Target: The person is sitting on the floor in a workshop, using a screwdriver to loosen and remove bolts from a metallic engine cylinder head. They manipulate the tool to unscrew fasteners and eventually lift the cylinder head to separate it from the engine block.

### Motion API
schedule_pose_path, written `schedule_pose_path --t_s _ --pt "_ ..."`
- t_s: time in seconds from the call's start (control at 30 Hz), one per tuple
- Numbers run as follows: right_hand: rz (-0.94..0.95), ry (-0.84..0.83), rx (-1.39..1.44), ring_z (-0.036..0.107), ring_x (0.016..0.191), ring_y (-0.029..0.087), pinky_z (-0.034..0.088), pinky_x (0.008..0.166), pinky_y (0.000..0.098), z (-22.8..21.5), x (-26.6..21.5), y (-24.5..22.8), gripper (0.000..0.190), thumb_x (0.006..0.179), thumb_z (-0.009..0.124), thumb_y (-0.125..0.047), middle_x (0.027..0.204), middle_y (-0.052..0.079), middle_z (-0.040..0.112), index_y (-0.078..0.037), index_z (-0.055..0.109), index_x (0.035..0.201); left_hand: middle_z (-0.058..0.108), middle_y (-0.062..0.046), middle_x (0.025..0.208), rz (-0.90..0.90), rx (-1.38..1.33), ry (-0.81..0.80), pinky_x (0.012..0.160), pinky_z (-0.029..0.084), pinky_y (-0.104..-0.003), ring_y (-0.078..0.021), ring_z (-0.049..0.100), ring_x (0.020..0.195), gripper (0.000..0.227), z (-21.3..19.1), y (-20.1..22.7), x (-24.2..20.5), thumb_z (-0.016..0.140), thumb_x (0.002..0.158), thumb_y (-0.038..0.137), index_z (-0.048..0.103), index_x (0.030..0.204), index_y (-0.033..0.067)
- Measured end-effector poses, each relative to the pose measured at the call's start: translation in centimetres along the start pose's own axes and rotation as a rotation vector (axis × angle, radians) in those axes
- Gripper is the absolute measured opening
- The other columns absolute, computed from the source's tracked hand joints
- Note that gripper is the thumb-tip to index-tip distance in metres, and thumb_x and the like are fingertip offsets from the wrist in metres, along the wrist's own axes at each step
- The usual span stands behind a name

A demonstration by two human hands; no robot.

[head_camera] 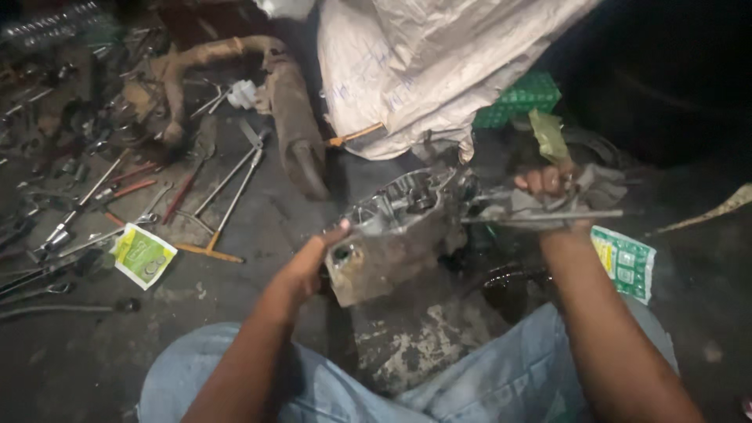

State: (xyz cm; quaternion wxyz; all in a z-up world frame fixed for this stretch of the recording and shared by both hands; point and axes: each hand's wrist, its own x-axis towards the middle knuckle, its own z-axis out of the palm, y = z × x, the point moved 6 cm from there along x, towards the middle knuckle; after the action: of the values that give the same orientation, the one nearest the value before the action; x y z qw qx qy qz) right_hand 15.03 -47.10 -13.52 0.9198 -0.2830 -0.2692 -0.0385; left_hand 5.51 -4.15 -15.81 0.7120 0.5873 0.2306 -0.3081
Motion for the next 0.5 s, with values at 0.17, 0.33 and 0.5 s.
schedule_pose_path --t_s 0.17,0.33,0.5 --pt "-0.009 -0.061 -0.073 0.034 0.07 0.011 0.035 0.088 0.0336 4.5 -0.1 -4.1 0.039 0.114 0.049 -0.051 0.067 -0.006 0.039 -0.021 0.056 0.089 0.074 -0.009 0.101 0.09 -0.131 -0.068 0.08 0.056 -0.041 -0.0244 0.069 0.088 0.046 1.4 1.5 -1.9 0.068 0.089 0.047 0.072 0.112 0.0067" --pt "-0.073 -0.183 -0.013 0.031 0.06 0.01 0.035 0.077 0.0313 3.4 1.7 -5.7 0.041 0.107 0.044 -0.048 0.057 -0.007 0.039 -0.021 0.053 0.078 0.074 -0.011 0.104 0.264 0.014 -0.003 0.081 0.057 -0.038 -0.0243 0.071 0.09 0.044 2.5 4.2 -4.4 0.072 0.089 0.042 0.066 0.113 0.0056" --pt "-0.05 -0.08 -0.023 0.031 0.067 0.012 0.033 0.08 0.0321 0.2 -0.1 -0.9 0.043 0.11 0.049 -0.053 0.068 -0.005 0.037 -0.02 0.053 0.083 0.076 -0.005 0.113 0.038 0.142 0.064 0.084 0.051 -0.034 -0.018 0.068 0.097 0.048 0.4 0.5 -1.6 0.063 0.088 0.051 0.073 0.117 0.0133"
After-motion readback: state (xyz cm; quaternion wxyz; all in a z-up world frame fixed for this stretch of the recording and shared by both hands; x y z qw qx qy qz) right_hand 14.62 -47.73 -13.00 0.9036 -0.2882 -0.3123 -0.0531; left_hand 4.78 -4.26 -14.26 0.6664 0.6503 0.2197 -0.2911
